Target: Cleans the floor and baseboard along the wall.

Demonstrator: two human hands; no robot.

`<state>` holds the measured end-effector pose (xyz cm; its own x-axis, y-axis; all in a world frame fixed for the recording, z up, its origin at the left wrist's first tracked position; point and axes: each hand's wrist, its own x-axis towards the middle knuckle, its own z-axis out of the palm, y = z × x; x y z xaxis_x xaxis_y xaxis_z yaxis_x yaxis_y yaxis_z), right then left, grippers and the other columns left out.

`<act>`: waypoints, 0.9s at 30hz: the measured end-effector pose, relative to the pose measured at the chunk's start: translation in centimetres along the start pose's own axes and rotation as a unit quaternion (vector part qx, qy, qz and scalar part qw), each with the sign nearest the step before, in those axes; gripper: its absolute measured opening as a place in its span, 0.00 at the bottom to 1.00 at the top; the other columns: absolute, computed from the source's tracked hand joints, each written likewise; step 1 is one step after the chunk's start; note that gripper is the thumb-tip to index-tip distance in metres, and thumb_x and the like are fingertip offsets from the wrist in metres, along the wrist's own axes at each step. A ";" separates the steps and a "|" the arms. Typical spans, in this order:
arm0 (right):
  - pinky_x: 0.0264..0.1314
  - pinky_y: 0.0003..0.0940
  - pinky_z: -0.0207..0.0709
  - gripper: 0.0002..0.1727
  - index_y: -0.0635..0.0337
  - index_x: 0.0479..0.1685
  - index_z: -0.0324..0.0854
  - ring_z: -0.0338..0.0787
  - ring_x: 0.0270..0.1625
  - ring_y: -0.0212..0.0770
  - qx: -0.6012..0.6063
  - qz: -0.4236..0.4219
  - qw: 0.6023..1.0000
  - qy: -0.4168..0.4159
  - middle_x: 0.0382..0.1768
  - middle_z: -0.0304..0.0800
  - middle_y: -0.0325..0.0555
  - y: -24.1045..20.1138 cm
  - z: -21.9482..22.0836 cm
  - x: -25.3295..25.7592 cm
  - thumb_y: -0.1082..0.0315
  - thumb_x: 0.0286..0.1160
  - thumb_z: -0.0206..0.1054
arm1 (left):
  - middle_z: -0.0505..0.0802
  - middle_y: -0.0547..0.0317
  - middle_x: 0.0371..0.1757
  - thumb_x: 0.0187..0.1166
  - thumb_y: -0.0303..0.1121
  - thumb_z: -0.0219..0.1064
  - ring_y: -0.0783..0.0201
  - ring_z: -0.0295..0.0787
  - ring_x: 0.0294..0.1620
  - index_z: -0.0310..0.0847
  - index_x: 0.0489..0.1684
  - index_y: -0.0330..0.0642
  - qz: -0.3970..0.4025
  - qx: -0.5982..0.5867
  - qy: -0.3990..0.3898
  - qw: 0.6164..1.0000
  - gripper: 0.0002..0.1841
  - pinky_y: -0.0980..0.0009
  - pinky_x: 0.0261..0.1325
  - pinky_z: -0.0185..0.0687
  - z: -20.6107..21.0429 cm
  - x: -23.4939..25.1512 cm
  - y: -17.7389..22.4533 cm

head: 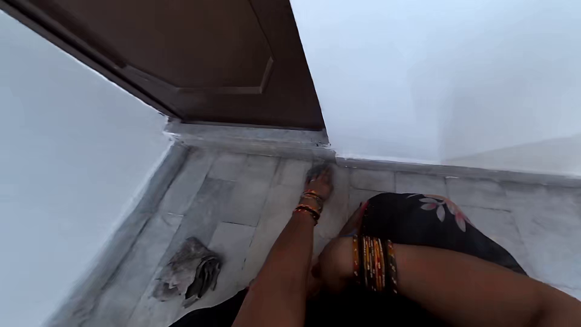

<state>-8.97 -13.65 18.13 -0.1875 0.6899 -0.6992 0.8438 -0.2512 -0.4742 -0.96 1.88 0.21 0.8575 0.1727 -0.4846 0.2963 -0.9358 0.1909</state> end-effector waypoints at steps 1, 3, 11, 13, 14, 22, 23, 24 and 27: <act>0.58 0.68 0.77 0.17 0.68 0.63 0.82 0.88 0.59 0.67 -0.032 -0.016 0.999 -0.011 0.53 0.89 0.67 0.8 0.1 1.2 0.66 0.85 0.62 | 0.53 0.65 0.98 0.94 0.41 0.46 0.49 0.43 0.98 0.46 0.98 0.56 -0.027 0.000 0.003 1.000 0.31 0.39 0.93 0.42 -0.3 -0.8 -2.0; 0.56 0.70 0.77 0.19 0.66 0.66 0.80 0.88 0.58 0.68 -0.054 -0.026 0.998 -0.014 0.53 0.89 0.68 1.6 0.5 2.3 0.62 0.86 0.63 | 0.52 0.59 0.98 0.94 0.40 0.47 0.47 0.45 0.97 0.46 0.97 0.47 -0.065 0.008 0.001 0.998 0.31 0.43 0.94 0.43 -0.8 -3.1 -5.8; 0.64 0.72 0.72 0.20 0.74 0.67 0.79 0.82 0.68 0.72 -0.035 -0.035 0.997 -0.051 0.64 0.83 0.75 -2.6 1.9 -0.3 0.68 0.85 0.62 | 0.48 0.47 0.98 0.95 0.38 0.48 0.44 0.39 0.98 0.40 0.97 0.41 -0.158 -0.037 0.000 0.987 0.33 0.46 0.96 0.35 3.0 -11.3 -15.8; 0.64 0.70 0.74 0.19 0.73 0.67 0.79 0.83 0.68 0.71 -0.045 -0.058 0.996 -0.045 0.63 0.84 0.73 -3.5 3.1 -0.4 0.69 0.86 0.59 | 0.48 0.50 0.98 0.94 0.37 0.49 0.44 0.39 0.98 0.41 0.97 0.44 -0.149 -0.050 0.004 0.988 0.33 0.44 0.96 0.35 3.9 -12.0 -15.3; 0.66 0.68 0.73 0.18 0.74 0.67 0.79 0.83 0.68 0.71 -0.062 -0.084 0.994 -0.039 0.64 0.84 0.72 -3.6 3.6 -0.3 0.71 0.86 0.57 | 0.48 0.50 0.98 0.93 0.36 0.49 0.43 0.38 0.98 0.42 0.97 0.44 -0.134 -0.059 0.003 0.989 0.33 0.43 0.96 0.35 4.2 -12.1 -14.6; 0.73 0.68 0.69 0.20 0.73 0.70 0.78 0.79 0.74 0.71 -0.066 -0.078 0.994 -0.041 0.68 0.81 0.73 -3.0 3.5 0.5 0.70 0.88 0.56 | 0.48 0.62 0.99 0.94 0.41 0.50 0.47 0.34 0.99 0.45 0.98 0.53 0.021 -0.044 -0.021 0.999 0.32 0.35 0.93 0.27 4.9 -7.2 -1.1; 0.71 0.69 0.70 0.20 0.73 0.70 0.78 0.80 0.72 0.72 -0.049 -0.068 0.995 -0.045 0.66 0.82 0.74 -2.9 3.4 0.4 0.69 0.88 0.56 | 0.49 0.62 0.99 0.94 0.41 0.50 0.47 0.34 0.99 0.46 0.98 0.54 0.043 -0.044 -0.024 0.998 0.32 0.34 0.92 0.28 4.7 -6.2 0.5; 0.68 0.71 0.71 0.19 0.74 0.68 0.79 0.81 0.70 0.74 -0.034 -0.067 0.997 -0.035 0.64 0.83 0.75 -2.6 3.6 0.6 0.69 0.88 0.56 | 0.50 0.63 0.99 0.94 0.42 0.50 0.48 0.34 0.99 0.46 0.98 0.55 0.062 -0.043 -0.030 0.997 0.32 0.33 0.92 0.27 4.4 -5.1 1.9; 0.65 0.74 0.72 0.19 0.75 0.65 0.79 0.83 0.68 0.74 -0.023 -0.044 0.999 -0.002 0.64 0.84 0.75 -1.7 4.0 1.0 0.69 0.88 0.54 | 0.52 0.65 0.98 0.94 0.44 0.50 0.48 0.36 0.99 0.48 0.97 0.56 0.098 -0.045 -0.033 0.994 0.32 0.33 0.92 0.28 3.7 -2.6 4.9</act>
<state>-12.66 -15.27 16.11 -0.2643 0.7057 -0.6573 0.8457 -0.1579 -0.5097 -3.26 -4.31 -0.79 0.8742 -0.0333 -0.4844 0.1648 -0.9181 0.3605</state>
